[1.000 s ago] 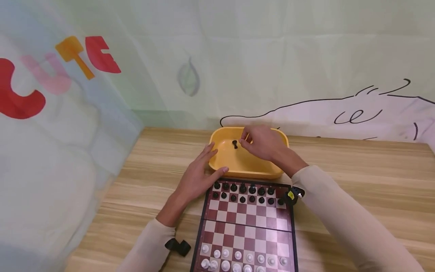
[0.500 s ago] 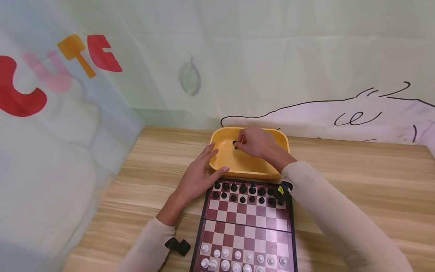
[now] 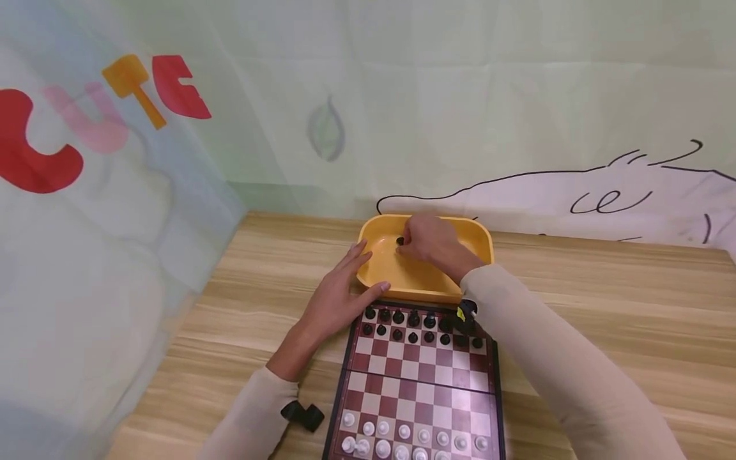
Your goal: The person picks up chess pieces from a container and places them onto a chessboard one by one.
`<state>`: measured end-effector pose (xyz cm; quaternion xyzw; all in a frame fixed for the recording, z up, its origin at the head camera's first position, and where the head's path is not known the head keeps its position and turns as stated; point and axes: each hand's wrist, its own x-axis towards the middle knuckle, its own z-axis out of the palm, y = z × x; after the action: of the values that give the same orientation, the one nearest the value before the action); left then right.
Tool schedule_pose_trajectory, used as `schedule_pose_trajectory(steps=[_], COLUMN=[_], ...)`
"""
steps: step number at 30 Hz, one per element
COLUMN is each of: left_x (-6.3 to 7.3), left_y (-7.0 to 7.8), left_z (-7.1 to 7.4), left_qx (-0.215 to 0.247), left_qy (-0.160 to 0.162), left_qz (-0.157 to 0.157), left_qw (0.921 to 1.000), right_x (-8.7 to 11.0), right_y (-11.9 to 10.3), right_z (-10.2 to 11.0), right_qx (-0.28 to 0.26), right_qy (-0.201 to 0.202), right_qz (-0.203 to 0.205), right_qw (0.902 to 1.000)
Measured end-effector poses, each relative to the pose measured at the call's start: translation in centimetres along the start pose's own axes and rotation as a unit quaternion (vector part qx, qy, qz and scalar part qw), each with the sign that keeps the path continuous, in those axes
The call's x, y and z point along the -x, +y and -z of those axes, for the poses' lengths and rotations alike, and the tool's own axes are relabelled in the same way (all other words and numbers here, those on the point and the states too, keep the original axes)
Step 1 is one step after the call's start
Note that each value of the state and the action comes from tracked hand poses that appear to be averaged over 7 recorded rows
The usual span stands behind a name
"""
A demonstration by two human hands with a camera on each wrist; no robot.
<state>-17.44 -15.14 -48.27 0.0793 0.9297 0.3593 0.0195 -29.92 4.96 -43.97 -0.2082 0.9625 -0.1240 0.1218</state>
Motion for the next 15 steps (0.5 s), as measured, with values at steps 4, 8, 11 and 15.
schedule_pose_trajectory(steps=[4,8,11,15], left_x=[0.03,0.02,-0.01,-0.01], left_y=[0.04,0.14,0.13,0.06], left_z=[-0.02,0.03,0.05,0.08], left_qx=[-0.003,-0.001,-0.002,-0.004], left_qy=[-0.004,-0.002,0.000,-0.002], left_qz=[0.005,0.006,0.007,0.008], left_qw=[1.0000,1.0000,1.0000,1.0000], right_x=[-0.04,-0.11,-0.25,-0.46], right_y=[-0.30,-0.57,-0.76,-0.88], right_z=[-0.17,-0.22,-0.29,-0.47], right_qx=[0.003,0.001,0.002,0.001], right_qy=[-0.009,-0.007,-0.004,-0.004], right_qz=[-0.014,-0.017,-0.018,-0.020], right_qw=[0.9999,0.9998,0.9998,0.9998])
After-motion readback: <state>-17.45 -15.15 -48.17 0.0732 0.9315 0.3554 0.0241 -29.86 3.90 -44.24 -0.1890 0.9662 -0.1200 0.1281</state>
